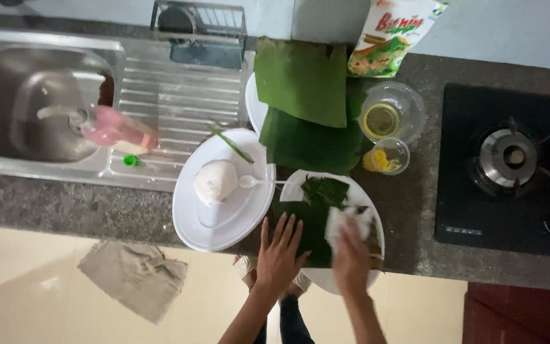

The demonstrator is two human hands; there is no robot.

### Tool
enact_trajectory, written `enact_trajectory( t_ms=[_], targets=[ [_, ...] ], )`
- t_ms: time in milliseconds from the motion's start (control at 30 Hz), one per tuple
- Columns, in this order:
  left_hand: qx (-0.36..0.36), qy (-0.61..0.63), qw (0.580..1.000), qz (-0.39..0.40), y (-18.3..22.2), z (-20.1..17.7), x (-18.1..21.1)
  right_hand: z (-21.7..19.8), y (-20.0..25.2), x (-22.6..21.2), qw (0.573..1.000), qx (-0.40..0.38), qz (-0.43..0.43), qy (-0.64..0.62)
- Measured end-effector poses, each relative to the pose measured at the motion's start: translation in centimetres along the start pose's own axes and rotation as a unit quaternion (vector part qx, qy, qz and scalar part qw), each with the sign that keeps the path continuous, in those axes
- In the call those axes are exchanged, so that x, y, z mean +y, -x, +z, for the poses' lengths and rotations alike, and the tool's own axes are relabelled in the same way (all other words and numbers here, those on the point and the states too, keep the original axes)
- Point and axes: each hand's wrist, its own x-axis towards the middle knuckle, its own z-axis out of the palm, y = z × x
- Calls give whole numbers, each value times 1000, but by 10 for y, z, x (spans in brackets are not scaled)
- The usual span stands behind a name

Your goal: Cleaning banana leaves by wiping them with a white cloth and folding them for food preparation.

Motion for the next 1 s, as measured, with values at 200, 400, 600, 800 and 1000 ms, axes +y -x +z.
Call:
enact_trajectory(
  t_ms=[200, 400, 600, 800, 1000],
  targets=[
    [-5, 82, 994, 76, 16, 3, 28, 30, -35, -36, 989, -114, 46, -81],
    [-124, 181, 973, 70, 32, 29, 34, 46, -62, -69, 949, -306, 78, -1],
    [-126, 137, 980, 74, 33, 26, 39, 89, -24, -73, 973, -220, 16, -65],
    [-117, 82, 986, 91, 24, 20, 41, 37, -21, -89, 959, -215, 138, -120],
    [-59, 29, 995, 77, 24, 23, 43, 12, 22, 3, 977, -177, 103, 52]
  ],
)
